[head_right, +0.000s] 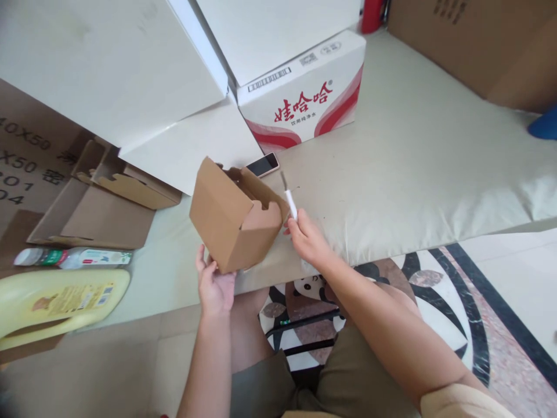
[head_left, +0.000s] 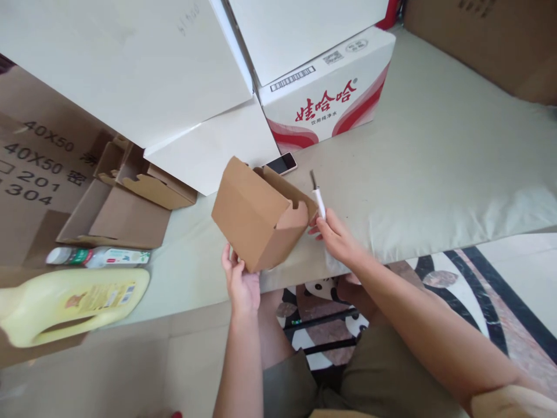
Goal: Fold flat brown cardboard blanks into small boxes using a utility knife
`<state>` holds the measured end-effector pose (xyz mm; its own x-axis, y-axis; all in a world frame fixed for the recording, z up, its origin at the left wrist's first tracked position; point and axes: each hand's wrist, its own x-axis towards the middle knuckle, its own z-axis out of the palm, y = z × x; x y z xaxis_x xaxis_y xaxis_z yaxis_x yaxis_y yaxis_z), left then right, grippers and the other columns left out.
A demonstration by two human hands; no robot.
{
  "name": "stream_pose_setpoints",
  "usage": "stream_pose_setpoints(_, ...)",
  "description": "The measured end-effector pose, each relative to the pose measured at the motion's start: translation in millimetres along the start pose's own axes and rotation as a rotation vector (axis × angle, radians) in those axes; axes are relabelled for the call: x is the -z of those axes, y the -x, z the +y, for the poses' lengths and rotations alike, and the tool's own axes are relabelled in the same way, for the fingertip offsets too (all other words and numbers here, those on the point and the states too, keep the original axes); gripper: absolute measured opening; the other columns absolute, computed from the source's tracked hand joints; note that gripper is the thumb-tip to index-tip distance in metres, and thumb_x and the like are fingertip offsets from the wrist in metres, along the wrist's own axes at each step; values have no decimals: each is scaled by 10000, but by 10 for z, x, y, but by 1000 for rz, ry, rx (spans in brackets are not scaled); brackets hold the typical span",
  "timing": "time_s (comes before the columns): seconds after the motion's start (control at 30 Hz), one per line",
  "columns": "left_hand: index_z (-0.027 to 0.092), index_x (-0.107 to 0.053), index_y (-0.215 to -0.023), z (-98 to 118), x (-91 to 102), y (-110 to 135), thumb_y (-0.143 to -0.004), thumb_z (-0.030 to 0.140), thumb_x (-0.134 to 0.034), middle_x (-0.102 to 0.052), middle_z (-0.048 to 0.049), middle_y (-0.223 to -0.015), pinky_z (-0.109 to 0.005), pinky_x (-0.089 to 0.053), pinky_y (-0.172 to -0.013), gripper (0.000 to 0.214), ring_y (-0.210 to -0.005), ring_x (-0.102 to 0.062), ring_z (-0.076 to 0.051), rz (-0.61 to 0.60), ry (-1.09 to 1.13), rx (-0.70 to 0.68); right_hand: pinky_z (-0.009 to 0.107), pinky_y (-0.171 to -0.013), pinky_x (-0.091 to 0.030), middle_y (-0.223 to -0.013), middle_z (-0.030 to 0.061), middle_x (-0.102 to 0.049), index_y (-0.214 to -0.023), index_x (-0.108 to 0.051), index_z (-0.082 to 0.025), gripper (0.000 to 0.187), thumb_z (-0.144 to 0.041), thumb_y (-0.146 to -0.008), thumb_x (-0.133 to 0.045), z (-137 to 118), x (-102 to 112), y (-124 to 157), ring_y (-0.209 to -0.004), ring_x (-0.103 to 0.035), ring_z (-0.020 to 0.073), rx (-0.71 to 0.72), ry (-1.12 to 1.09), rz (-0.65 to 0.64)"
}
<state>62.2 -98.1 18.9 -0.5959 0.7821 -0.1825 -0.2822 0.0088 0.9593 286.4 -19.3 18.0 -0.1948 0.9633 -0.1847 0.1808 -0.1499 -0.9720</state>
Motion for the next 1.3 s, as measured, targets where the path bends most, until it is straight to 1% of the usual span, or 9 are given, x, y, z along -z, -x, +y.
stream_pose_setpoints(0.2, 301, -609, -1235, 12, -124, 96, -842, 307, -549, -316, -51, -1579, -439, -349, -1133, 397, -1463, -303, -280, -79, -560, -339, 346, -772, -498, -1140, 92, -633, -1051, -465, -227, 271, -447, -955, -338, 38, 3, -28, -983, -650, 196, 3, -111, 179)
stream_pose_setpoints(0.37, 243, -709, -1101, 247, -416, 121, -852, 257, -545, -419, -100, -1506, -570, -207, -1184, 298, -1486, -224, -347, -198, -1233, -786, 296, -659, -448, -823, -3, -584, -936, -431, -244, 180, -407, -937, -354, 40, 29, -58, -693, -570, 142, -4, -116, 204)
stream_pose_setpoints(0.57, 248, -627, -1264, 573, -804, -24, -852, 376, -584, -511, -125, -1435, -565, -347, -1112, 433, -1371, -424, -345, -516, -1451, -781, 278, -612, -371, -694, -43, -471, -856, -417, -242, 161, -393, -906, -393, -48, 34, -11, -629, -467, 136, 27, -45, 166)
stream_pose_setpoints(0.7, 197, -646, -1188, 790, -1014, -379, -855, 268, -509, -559, -127, -1355, -423, -400, -1108, 366, -1282, -520, -259, -486, -1303, -882, 271, -565, -278, -621, -43, -363, -672, -341, -229, 248, -390, -848, -408, -125, 96, 26, -594, -368, 120, 65, 49, 125)
stream_pose_setpoints(0.8, 189, -624, -1240, 808, -1197, -669, -889, 302, -470, -539, -120, -1399, -419, -327, -1164, 400, -1358, -452, -260, -417, -1323, -930, 276, -538, -224, -561, -44, -286, -580, -267, -226, 291, -349, -789, -427, -161, 136, 58, -553, -299, 103, 82, 119, 3)
stream_pose_setpoints(0.97, 243, -513, -1410, 576, -1407, -788, -939, 378, -390, -414, -68, -1549, -501, -240, -1194, 505, -1470, -293, -285, -567, -1525, -764, 263, -524, -256, -541, -24, -423, -557, -360, -202, 244, -291, -768, -446, -238, 144, 127, -522, -380, 97, 148, 325, -423)
stream_pose_setpoints(1.07, 275, -470, -1451, 504, -1436, -726, -949, 396, -361, -375, -34, -1576, -507, -197, -1205, 527, -1484, -264, -275, -548, -1581, -713, 273, -578, -353, -670, 49, -622, -675, -573, -182, 191, -286, -797, -470, -262, 56, 178, -622, -563, 166, 206, 666, -595)
stream_pose_setpoints(1.17, 297, -458, -1460, 514, -1433, -693, -949, 403, -360, -361, -9, -1584, -495, -185, -1208, 532, -1489, -254, -260, -540, -1592, -703, 339, -683, -457, -928, 147, -720, -957, -685, -187, 301, -315, -865, -428, -231, -88, 225, -827, -682, 273, 79, 873, -546)
stream_pose_setpoints(1.3, 300, -453, -1465, 530, -1431, -696, -948, 405, -357, -354, -1, -1587, -490, -177, -1208, 536, -1490, -250, -250, -536, -1596, -689, 387, -738, -495, -1023, 169, -732, -1155, -645, -183, 379, -328, -893, -412, -165, -197, 240, -921, -704, 321, -108, 820, -457)
